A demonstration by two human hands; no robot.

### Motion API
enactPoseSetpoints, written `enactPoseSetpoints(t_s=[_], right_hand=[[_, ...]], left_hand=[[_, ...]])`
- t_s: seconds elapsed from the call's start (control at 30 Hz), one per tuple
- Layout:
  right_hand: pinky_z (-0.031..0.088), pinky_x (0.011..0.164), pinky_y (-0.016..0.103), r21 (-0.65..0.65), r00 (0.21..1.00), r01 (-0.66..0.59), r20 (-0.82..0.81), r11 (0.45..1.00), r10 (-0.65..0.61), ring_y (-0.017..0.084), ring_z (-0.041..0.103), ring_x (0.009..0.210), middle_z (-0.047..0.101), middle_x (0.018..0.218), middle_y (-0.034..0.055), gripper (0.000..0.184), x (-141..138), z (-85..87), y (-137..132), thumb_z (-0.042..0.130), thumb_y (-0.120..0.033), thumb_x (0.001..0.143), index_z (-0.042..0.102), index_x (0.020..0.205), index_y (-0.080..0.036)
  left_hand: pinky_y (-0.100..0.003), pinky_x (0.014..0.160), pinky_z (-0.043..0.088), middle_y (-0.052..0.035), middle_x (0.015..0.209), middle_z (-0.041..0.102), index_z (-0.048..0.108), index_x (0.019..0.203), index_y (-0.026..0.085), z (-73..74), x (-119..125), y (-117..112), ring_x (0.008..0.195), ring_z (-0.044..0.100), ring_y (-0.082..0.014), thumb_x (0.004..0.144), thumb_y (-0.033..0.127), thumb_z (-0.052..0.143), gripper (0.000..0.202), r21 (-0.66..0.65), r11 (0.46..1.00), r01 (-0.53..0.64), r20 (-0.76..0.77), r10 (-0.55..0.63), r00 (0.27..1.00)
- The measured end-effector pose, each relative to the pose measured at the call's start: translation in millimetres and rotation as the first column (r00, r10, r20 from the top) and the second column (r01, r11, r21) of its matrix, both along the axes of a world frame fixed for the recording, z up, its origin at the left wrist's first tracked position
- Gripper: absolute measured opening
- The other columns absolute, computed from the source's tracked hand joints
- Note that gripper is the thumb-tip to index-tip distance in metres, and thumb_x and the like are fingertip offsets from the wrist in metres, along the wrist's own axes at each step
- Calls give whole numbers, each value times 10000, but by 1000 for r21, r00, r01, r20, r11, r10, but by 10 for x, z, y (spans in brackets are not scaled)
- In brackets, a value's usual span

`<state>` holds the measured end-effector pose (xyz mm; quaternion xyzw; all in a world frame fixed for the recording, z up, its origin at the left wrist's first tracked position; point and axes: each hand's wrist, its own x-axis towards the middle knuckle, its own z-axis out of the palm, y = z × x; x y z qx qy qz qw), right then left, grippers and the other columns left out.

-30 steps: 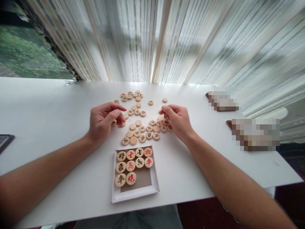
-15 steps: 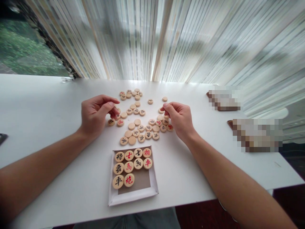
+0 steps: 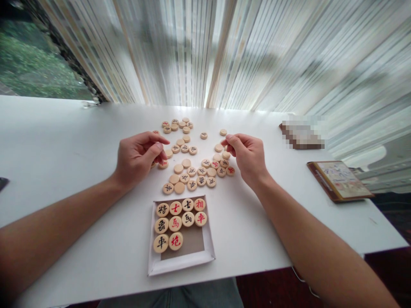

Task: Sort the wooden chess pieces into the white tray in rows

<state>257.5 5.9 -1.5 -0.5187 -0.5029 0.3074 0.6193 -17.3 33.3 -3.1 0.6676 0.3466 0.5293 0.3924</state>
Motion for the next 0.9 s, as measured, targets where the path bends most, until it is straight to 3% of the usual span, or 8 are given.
enactPoseSetpoints(t_s=[0.43,0.7,0.9], right_hand=[[367,533,299,-20,999,25,49,1000,-24,140,496,568,655,630,35,268,4,0,9,785,-395,819,751,643,-196],[359,547,273,-16,999,6,32,1000,-6,123,487,573,628,586,11,232,-6,17,-12,759,-319,854,782,666,-185],[384,544,270,-7,994,7,112,1000,-6,127,503,571,650,600,16,249,-8,-2,-26,748,-331,870,783,673,-184]], left_hand=[[-183,470,530,-30,639,734,784,926,137,-31,-19,14,481,643,-105,916,205,644,156,-12,1000,5,-3,-5,1000],[-183,462,517,-27,646,732,786,913,137,-8,-22,16,477,634,-102,912,205,637,164,-9,1000,-8,-1,8,1000],[-175,466,512,-23,649,734,786,908,139,-2,-18,18,483,631,-95,917,185,630,163,3,1000,-13,-11,13,1000]])
